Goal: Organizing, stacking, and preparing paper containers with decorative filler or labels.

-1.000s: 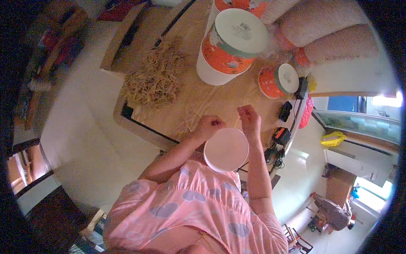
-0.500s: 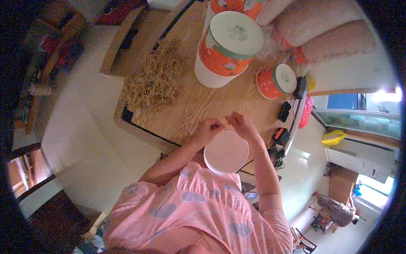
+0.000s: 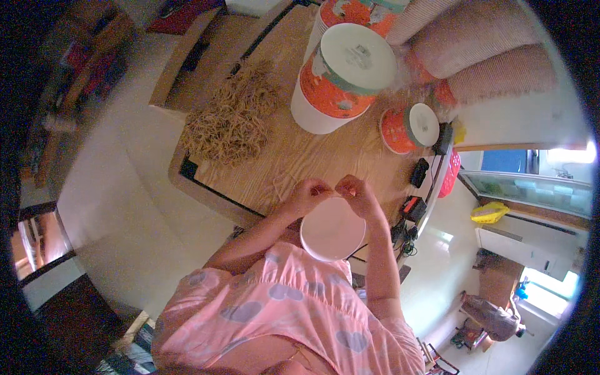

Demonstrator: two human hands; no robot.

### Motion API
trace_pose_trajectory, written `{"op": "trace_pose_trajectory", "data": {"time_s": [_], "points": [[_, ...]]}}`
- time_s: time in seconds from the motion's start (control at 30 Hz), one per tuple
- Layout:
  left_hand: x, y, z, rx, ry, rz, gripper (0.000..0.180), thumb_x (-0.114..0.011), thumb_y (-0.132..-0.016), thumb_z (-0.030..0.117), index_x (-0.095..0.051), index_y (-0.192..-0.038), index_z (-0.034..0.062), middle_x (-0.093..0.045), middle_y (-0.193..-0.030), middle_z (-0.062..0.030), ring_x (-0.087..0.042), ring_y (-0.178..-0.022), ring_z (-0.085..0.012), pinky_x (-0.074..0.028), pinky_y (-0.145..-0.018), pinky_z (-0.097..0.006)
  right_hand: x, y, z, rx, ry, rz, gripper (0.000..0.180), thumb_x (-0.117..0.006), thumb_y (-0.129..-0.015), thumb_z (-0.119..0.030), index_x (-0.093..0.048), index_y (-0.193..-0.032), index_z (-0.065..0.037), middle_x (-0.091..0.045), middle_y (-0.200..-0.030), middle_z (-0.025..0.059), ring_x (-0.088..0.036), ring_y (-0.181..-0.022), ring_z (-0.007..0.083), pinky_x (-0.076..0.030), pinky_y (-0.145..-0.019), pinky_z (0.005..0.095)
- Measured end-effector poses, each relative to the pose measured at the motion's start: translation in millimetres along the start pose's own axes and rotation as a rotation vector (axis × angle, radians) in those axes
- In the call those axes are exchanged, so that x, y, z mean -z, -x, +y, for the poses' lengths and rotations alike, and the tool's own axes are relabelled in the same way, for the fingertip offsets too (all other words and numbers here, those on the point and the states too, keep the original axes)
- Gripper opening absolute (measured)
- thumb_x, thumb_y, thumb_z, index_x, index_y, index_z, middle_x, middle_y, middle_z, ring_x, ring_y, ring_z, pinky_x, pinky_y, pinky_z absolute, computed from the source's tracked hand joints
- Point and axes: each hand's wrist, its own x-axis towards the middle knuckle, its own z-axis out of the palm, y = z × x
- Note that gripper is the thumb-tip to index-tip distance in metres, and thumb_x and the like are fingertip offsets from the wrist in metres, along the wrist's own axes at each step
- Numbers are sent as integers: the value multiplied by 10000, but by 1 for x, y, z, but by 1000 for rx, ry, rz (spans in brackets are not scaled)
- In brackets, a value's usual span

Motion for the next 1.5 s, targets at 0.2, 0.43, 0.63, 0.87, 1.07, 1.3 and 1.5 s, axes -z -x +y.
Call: {"op": "trace_pose_trajectory", "data": {"time_s": [0.2, 0.43, 0.63, 0.87, 1.07, 1.3, 1.5], "points": [[30, 6, 11, -168, 46, -77, 148, -676, -699, 101, -551, -710, 22, -560, -811, -66, -576, -694, -173, -468, -608, -285, -29, 5, 12, -38, -2, 235, 95, -581, -825, -84, -617, -862, -4, -612, -778, 42, -565, -733, 112, -456, -685, 260], [32, 2, 13, -533, -359, -42, 126, -676, -660, 70, -661, -783, 94, -537, -885, -67, -570, -805, -237, -474, -673, -334, -31, 4, 7, 92, 107, 360, 96, -572, -799, -96, -633, -817, -23, -632, -823, 102, -615, -718, 224, -474, -639, 312], [26, -2, 16, -496, -433, -50, 160, -684, -681, 130, -681, -841, 143, -545, -910, -59, -576, -822, -246, -478, -683, -349, -30, 3, 4, -49, 111, 370, 93, -585, -793, -115, -623, -800, -30, -619, -746, 105, -606, -685, 220, -466, -615, 309], [29, -4, 23, -505, -555, -114, 157, -621, -764, 259, -654, -835, 123, -561, -852, -70, -584, -787, -253, -479, -664, -371, -35, 0, 14, 54, 20, 361, 113, -592, -811, -110, -604, -827, 1, -614, -697, 64, -568, -667, 110, -456, -625, 263], [24, -2, 20, -380, -335, -64, 200, -632, -777, 243, -617, -822, 49, -536, -805, -73, -582, -722, -236, -478, -661, -336, -29, 4, 14, -32, -27, 300, 102, -584, -821, -108, -603, -840, -10, -605, -700, 32, -562, -674, 96, -452, -635, 245], [15, -2, 8, -48, 158, -88, 224, -606, -824, 262, -615, -873, 44, -590, -772, -8, -541, -669, -93, -439, -593, -233, -26, 12, -9, -55, -12, 285, 75, -607, -795, -73, -610, -824, -3, -614, -736, 49, -566, -704, 107, -448, -658, 250], [17, -6, 14, 357, 497, -186, 194, -626, -797, 223, -617, -855, 38, -609, -749, -16, -561, -654, -96, -454, -590, -242, -35, 17, -14, 38, 81, 444, 60, -625, -762, -53, -617, -788, 0, -608, -762, 86, -579, -725, 170, -446, -683, 281]]}}
